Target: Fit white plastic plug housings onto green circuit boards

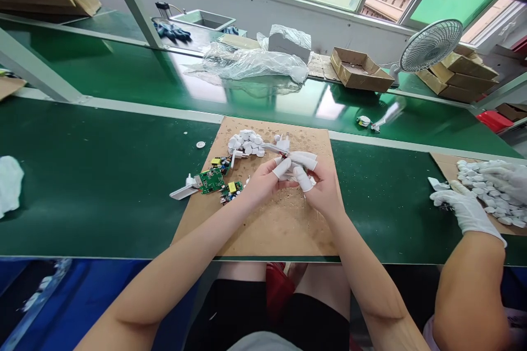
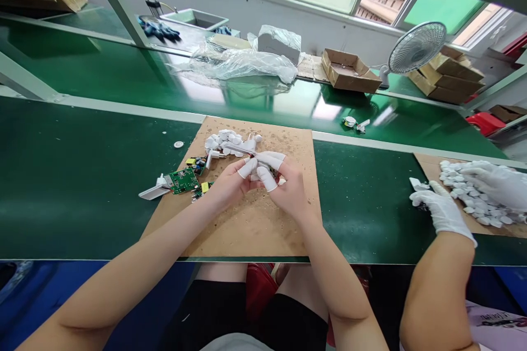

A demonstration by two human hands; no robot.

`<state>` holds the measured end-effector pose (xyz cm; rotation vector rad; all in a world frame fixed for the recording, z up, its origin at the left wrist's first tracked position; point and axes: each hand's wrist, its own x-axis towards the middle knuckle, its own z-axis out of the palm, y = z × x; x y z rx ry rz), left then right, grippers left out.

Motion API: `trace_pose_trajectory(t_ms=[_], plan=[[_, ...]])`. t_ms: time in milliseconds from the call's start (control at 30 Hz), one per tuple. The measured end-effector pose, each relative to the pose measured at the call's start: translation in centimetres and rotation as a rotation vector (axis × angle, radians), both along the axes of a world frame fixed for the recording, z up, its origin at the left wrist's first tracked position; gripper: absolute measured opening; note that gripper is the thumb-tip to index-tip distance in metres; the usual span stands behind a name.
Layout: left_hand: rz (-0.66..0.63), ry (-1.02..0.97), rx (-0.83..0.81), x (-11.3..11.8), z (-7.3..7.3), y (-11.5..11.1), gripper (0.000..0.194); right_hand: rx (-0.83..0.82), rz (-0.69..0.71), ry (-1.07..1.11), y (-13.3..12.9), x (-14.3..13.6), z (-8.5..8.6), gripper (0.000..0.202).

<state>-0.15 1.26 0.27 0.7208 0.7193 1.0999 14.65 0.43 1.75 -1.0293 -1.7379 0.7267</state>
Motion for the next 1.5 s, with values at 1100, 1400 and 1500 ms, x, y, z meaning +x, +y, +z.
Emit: trace_pose_trajectory(t_ms=[1100,1400,1500], plan=[[0.282,-0.295,-0.13,-0.3,1.5,0.5,0.045,-0.225,0.053,-0.865,1.3,2.9,1.4,0.018],[0.213,-0.219,0.097,-0.3,0.4,0.3,0.064,-0.44,0.056,-0.04,1.1,2.9,1.5,0.024],[0.241,-0.196,0.106,-0.5,0.1,0.5,0.062,-0.423,0.023,0.188,1.3,3.1,1.5,0.024]])
